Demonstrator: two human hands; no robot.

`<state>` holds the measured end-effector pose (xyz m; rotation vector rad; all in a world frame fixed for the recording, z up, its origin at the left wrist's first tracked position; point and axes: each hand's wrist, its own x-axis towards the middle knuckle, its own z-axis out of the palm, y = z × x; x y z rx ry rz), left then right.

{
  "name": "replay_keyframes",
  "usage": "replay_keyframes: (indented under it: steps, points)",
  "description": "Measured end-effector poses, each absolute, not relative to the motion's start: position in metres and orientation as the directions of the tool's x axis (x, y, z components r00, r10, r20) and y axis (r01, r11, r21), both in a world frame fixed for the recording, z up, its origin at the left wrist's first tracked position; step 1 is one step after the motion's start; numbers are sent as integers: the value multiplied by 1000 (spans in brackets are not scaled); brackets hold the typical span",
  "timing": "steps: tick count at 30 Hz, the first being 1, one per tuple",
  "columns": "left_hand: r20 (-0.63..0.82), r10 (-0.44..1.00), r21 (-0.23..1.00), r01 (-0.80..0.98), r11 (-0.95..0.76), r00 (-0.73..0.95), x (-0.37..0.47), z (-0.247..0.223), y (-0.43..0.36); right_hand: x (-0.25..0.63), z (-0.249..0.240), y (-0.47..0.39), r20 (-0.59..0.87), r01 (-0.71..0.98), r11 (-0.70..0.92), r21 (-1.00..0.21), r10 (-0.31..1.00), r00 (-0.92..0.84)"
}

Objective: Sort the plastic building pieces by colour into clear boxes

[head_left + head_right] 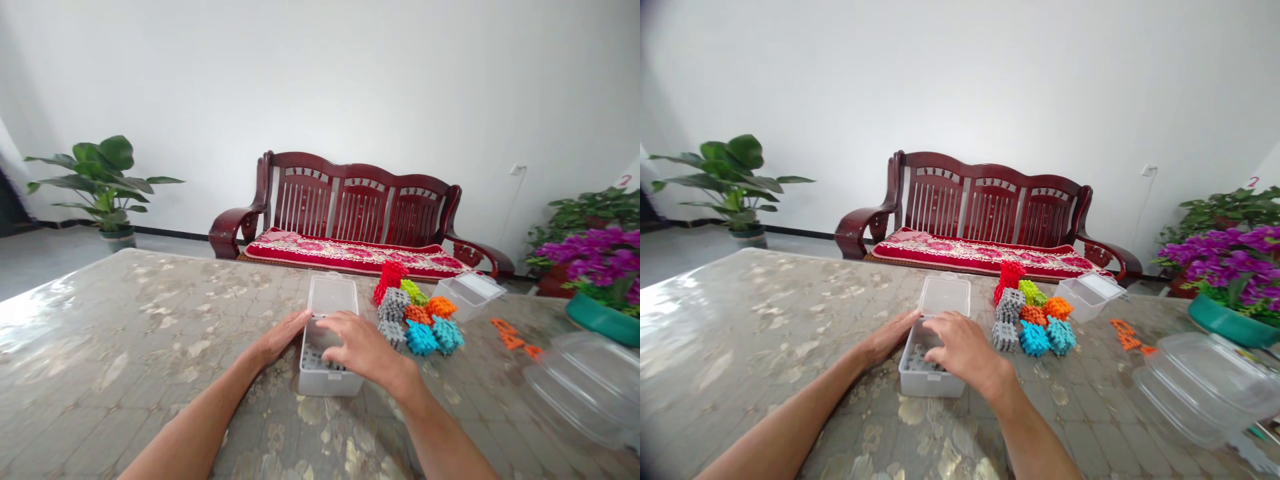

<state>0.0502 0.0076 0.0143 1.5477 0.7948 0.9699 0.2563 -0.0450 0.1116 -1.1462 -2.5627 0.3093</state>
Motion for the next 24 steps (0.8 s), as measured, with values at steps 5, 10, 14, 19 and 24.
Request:
replay_keyframes:
  steps: [5, 10, 14, 19, 24]
  points:
    - [138, 864, 990, -41, -135, 484, 51, 21, 5, 290, 131, -40, 233, 787, 525, -325, 850, -471]
    - [101, 859, 992, -121, -46, 503, 53, 18, 5, 345, 122, -21, 81, 913, 318, -256, 948, -307]
    - [82, 841, 990, -143, -6, 534, 53, 17, 6, 365, 105, -11, -71, 957, 243, -159, 964, -257]
    - [55, 845, 991, -132, 19, 531, 53, 18, 6, 358, 101, -9, -130, 980, 193, -39, 972, -196]
    - [73, 841, 988, -155, 13, 536, 54, 21, 4, 353, 99, -8, -121, 987, 164, -2, 979, -163]
